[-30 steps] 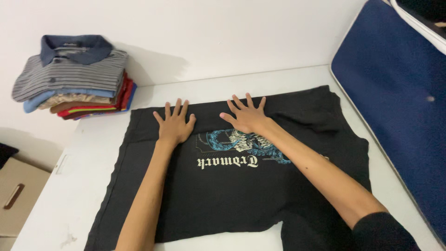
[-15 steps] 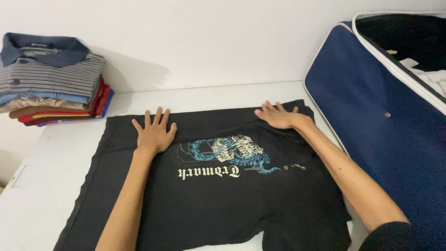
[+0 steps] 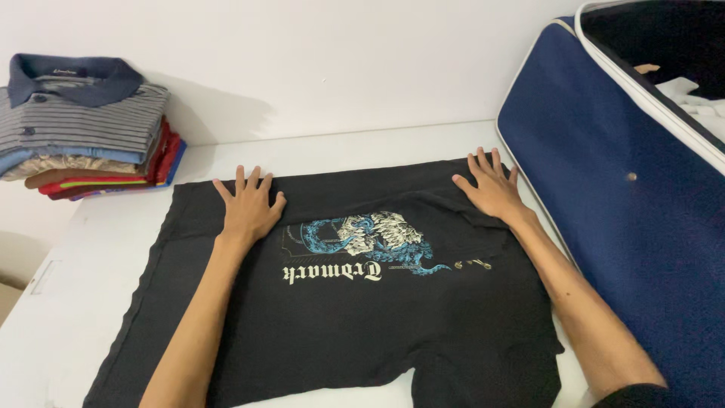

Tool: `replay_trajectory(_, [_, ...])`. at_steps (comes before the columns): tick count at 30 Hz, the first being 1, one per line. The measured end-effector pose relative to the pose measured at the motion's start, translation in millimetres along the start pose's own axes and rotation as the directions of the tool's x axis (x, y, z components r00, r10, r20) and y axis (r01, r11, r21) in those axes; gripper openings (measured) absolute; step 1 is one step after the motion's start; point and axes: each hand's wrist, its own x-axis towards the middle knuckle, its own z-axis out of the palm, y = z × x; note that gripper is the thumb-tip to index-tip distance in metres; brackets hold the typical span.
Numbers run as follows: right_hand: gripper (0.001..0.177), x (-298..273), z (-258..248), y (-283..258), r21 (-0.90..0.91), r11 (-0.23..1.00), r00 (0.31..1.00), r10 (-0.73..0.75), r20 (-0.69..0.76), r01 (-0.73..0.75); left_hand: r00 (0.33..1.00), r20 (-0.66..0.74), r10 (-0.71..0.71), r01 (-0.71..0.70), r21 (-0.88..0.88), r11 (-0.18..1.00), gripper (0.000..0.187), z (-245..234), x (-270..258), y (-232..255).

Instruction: The person folds a striped polo shirt and places it on a stack of folded clothes. Then they take a black graphic t-shirt from a suitcase, lay it flat, and fold it neatly on the table.

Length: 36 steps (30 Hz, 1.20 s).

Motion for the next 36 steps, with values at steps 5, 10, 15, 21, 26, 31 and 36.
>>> replay_trajectory(5, [0.082,-12.0,-6.4,-10.2,0.019,1.0,0.999,0.012,-0.037,-0.012,0.941,-0.234,0.246,-0.311,-0.3,0.902,0.023,-40.6,0.0,96.7])
replay_trajectory(10, [0.079,-13.1,-11.4,-11.8,0.047,0.999,0.998,0.018,-0.056,-0.015,0.807,0.032,0.589,-0.516,-0.446,0.731,0.038,-82.3,1.7,230.0])
replay_trajectory(15, [0.078,-15.1,-9.5,-10.5,0.067,0.998,0.998,0.025,-0.05,-0.021,0.639,0.421,0.644,-0.393,-0.541,0.744,0.057,-89.9,20.5,278.0])
replay_trajectory(21, [0.075,-11.9,-16.1,-9.2,0.143,0.99,0.999,0.004,-0.039,0.002,0.615,0.291,0.733,-0.275,-0.792,0.545,0.039,-56.3,27.3,255.7])
replay_trajectory(26, [0.051,-21.4,-69.5,-14.7,0.316,0.942,0.994,-0.102,-0.041,0.11,0.708,0.384,0.593,0.045,-0.862,0.505,0.047,-44.5,32.3,236.6])
replay_trajectory(31, [0.055,-58.2,-141.3,-52.1,0.379,0.925,0.956,-0.113,0.27,0.003,0.873,0.286,0.395,0.092,-0.892,0.443,0.044,-29.3,33.2,236.9])
replay_trajectory(36, [0.075,-76.3,-140.1,-74.4,-0.035,0.998,0.835,0.058,0.547,-0.046,0.986,0.098,0.138,0.016,-0.867,0.498,0.044,-3.2,26.8,253.6])
